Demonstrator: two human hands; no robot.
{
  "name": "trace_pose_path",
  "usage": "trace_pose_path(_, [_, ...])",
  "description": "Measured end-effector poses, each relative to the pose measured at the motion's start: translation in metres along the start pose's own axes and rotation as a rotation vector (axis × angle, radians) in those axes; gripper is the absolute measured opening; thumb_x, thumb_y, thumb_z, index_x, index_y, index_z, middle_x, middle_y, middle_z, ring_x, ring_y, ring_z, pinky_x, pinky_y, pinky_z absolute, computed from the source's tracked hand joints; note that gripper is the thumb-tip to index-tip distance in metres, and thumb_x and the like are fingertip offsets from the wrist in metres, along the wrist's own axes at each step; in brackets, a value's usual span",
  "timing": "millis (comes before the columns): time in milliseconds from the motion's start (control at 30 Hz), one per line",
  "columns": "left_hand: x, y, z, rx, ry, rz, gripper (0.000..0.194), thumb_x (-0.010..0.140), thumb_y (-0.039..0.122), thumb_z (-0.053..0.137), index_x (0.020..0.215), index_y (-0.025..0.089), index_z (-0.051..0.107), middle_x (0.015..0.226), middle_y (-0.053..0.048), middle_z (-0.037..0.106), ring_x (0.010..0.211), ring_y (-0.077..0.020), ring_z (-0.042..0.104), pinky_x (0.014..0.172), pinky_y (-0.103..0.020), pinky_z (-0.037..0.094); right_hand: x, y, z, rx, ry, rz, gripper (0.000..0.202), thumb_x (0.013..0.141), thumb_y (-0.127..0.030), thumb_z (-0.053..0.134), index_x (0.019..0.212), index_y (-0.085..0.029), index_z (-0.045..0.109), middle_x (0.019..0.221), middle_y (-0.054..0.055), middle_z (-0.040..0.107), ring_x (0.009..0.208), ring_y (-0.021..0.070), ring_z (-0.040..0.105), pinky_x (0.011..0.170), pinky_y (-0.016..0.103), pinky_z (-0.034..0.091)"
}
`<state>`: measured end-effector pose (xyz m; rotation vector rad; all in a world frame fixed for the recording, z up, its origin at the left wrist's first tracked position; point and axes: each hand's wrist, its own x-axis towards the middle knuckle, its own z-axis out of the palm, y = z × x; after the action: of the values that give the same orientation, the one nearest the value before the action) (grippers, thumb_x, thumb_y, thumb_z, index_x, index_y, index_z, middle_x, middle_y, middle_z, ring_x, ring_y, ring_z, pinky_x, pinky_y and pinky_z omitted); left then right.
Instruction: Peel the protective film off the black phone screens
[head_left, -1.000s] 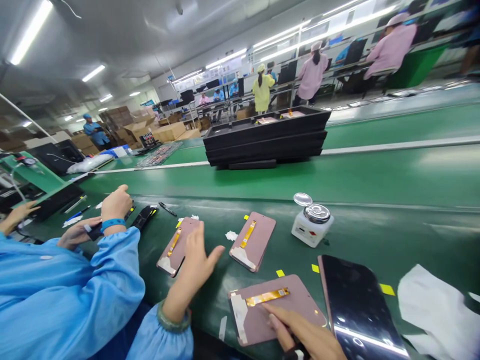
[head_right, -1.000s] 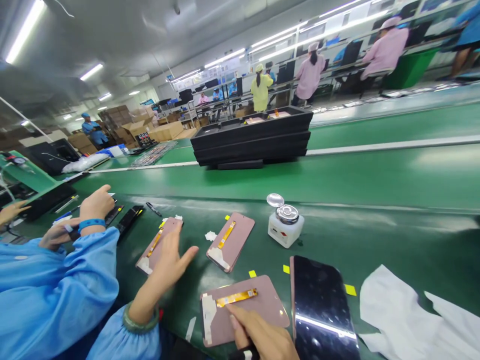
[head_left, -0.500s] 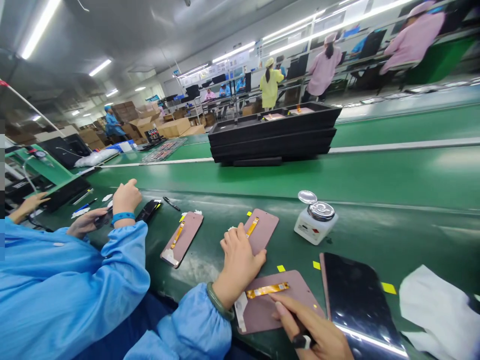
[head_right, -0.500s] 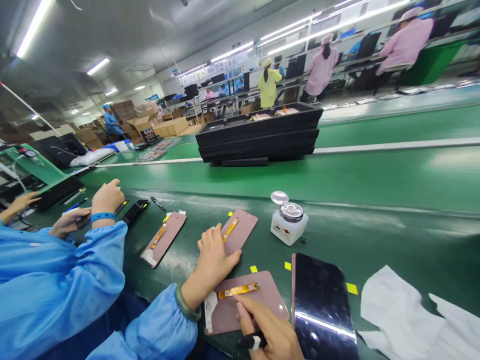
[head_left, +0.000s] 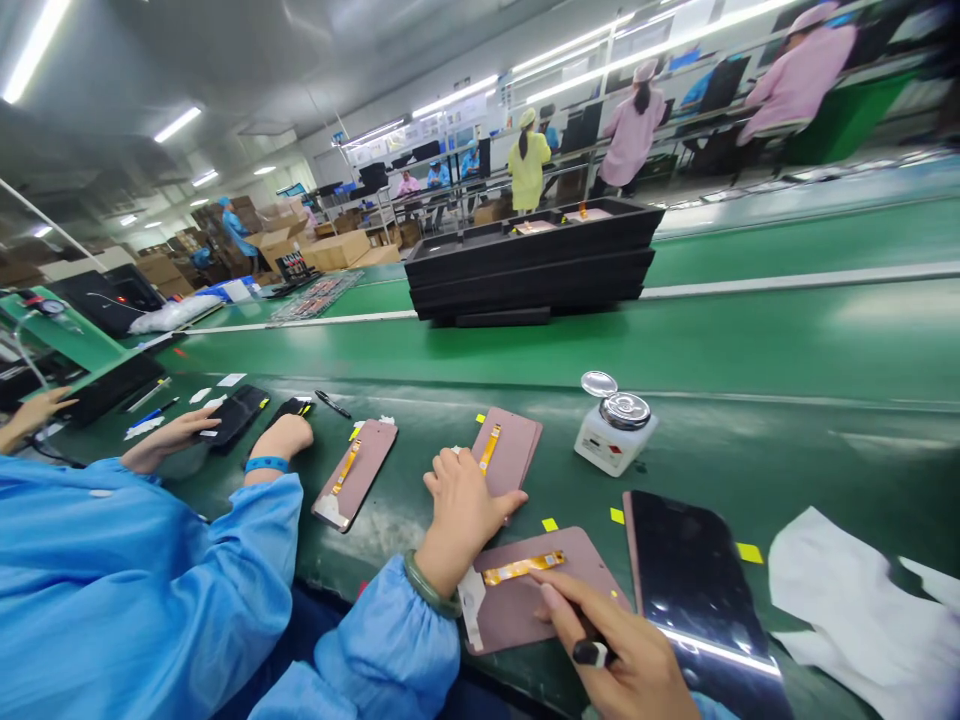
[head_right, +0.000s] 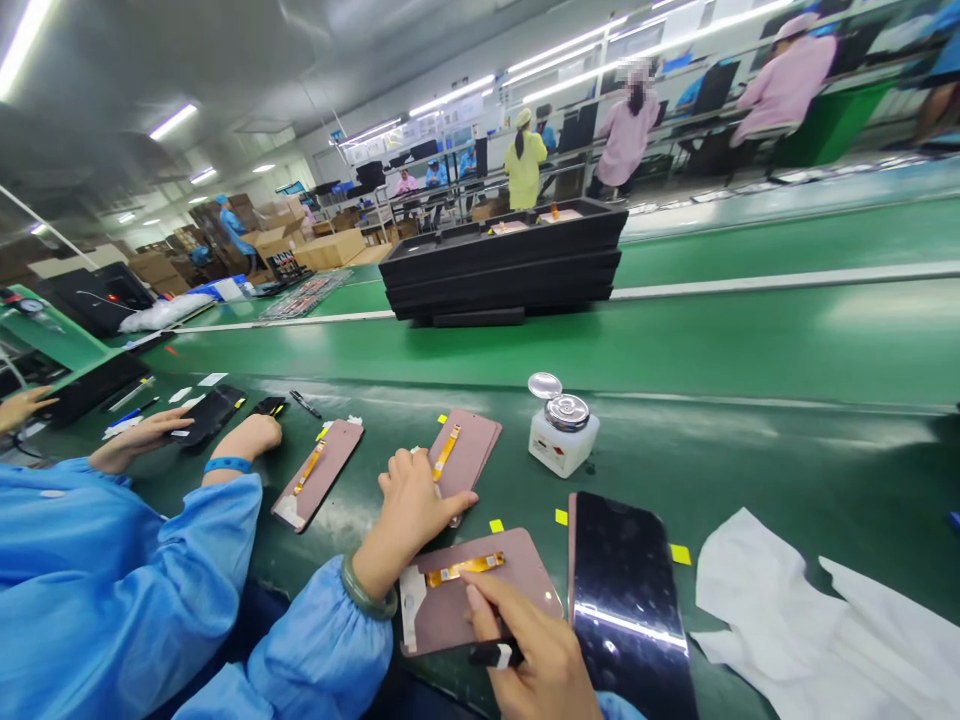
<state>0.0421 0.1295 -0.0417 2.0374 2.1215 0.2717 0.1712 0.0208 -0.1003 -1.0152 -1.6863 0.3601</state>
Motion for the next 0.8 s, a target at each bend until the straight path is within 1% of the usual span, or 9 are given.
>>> trace_pose_path(200, [-0.004, 0.002, 0.005, -0.023, 0.060, 0.047, 0.065, 0.071, 0.045, 0.071, 0.118, 0.005, 0.049, 0.115, -0.014, 0.043, 0.109, -0.0304, 0.039, 0.091, -0.043, 0.033, 0.001, 0.000, 0.000, -0.036, 0.008, -0.016, 0.024, 0.089, -0.016, 0.053, 0.112, -0.020, 0.056, 0.095, 0.001, 0.067, 0.075, 0.0073, 0.066, 0.075, 0.012, 0.048])
trace_pose_path(300, [-0.004, -0.001, 0.009, -0.046, 0.038, 0.107, 0.079, 0.072, 0.046, 0.069, 0.132, 0.003, 0.041, 0.119, -0.015, 0.041, 0.111, -0.0298, 0.037, 0.094, -0.041, 0.032, -0.001, 0.001, 0.001, -0.053, 0.020, -0.008, 0.025, 0.089, -0.017, 0.052, 0.114, -0.019, 0.057, 0.096, 0.002, 0.067, 0.078, 0.0089, 0.066, 0.075, 0.014, 0.049])
trace_pose_path(433, [-0.001, -0.005, 0.010, -0.107, -0.013, 0.202, 0.107, 0.062, 0.057, 0.074, 0.143, 0.004, 0.029, 0.122, -0.017, 0.038, 0.111, -0.0316, 0.036, 0.096, -0.043, 0.030, 0.000, 0.000, -0.001, -0.013, 0.039, 0.087, 0.019, 0.090, -0.021, 0.052, 0.106, -0.017, 0.062, 0.086, 0.002, 0.067, 0.068, 0.0078, 0.064, 0.066, 0.013, 0.049])
trace_pose_path(533, [-0.001, -0.006, 0.005, -0.196, 0.038, 0.182, 0.096, 0.065, 0.045, 0.073, 0.142, 0.004, 0.033, 0.118, -0.016, 0.038, 0.112, -0.0312, 0.035, 0.098, -0.043, 0.028, 0.006, -0.004, -0.006, -0.027, 0.027, 0.048, 0.018, 0.089, -0.018, 0.054, 0.106, -0.017, 0.061, 0.078, -0.002, 0.066, 0.065, 0.0054, 0.064, 0.064, 0.009, 0.048])
trace_pose_path(633, [-0.015, -0.012, -0.006, -0.330, 0.121, 0.121, 0.090, 0.068, 0.038, 0.068, 0.142, 0.005, 0.028, 0.119, -0.015, 0.035, 0.116, -0.0269, 0.034, 0.104, -0.040, 0.025, 0.014, -0.009, -0.011, -0.074, 0.063, 0.032, 0.016, 0.089, -0.017, 0.053, 0.103, -0.016, 0.062, 0.082, -0.001, 0.067, 0.066, 0.0053, 0.064, 0.064, 0.007, 0.049])
trace_pose_path(700, [-0.036, -0.021, -0.013, -0.584, 0.031, 0.153, 0.089, 0.071, 0.043, 0.066, 0.143, 0.010, 0.025, 0.122, -0.014, 0.035, 0.119, -0.0216, 0.037, 0.106, -0.033, 0.028, 0.017, -0.010, -0.013, -0.098, 0.113, 0.051, 0.015, 0.090, -0.018, 0.052, 0.100, -0.015, 0.063, 0.086, 0.001, 0.068, 0.072, 0.0067, 0.066, 0.070, 0.008, 0.049])
trace_pose_path(733, [-0.050, -0.026, -0.015, -0.772, -0.085, 0.195, 0.086, 0.073, 0.051, 0.063, 0.141, 0.013, 0.027, 0.122, -0.013, 0.038, 0.118, -0.0199, 0.041, 0.104, -0.031, 0.032, 0.017, -0.009, -0.014, -0.106, 0.131, 0.054, 0.015, 0.090, -0.018, 0.051, 0.099, -0.016, 0.063, 0.087, 0.001, 0.067, 0.076, 0.0073, 0.066, 0.073, 0.009, 0.049])
trace_pose_path(767, [-0.065, -0.031, -0.017, -1.066, -0.256, 0.233, 0.083, 0.074, 0.059, 0.060, 0.139, 0.015, 0.031, 0.122, -0.013, 0.042, 0.117, -0.0208, 0.044, 0.102, -0.032, 0.035, 0.017, -0.007, -0.015, -0.111, 0.143, 0.050, 0.015, 0.090, -0.019, 0.051, 0.100, -0.017, 0.062, 0.090, 0.001, 0.067, 0.080, 0.0077, 0.066, 0.076, 0.010, 0.049])
trace_pose_path(800, [-0.082, -0.036, -0.017, -1.237, -0.393, 0.233, 0.083, 0.074, 0.071, 0.052, 0.135, 0.016, 0.038, 0.115, -0.013, 0.048, 0.108, -0.0224, 0.051, 0.093, -0.035, 0.041, 0.016, -0.006, -0.015, -0.110, 0.135, 0.037, 0.016, 0.091, -0.019, 0.050, 0.103, -0.018, 0.061, 0.095, 0.001, 0.067, 0.085, 0.0080, 0.066, 0.078, 0.010, 0.049])
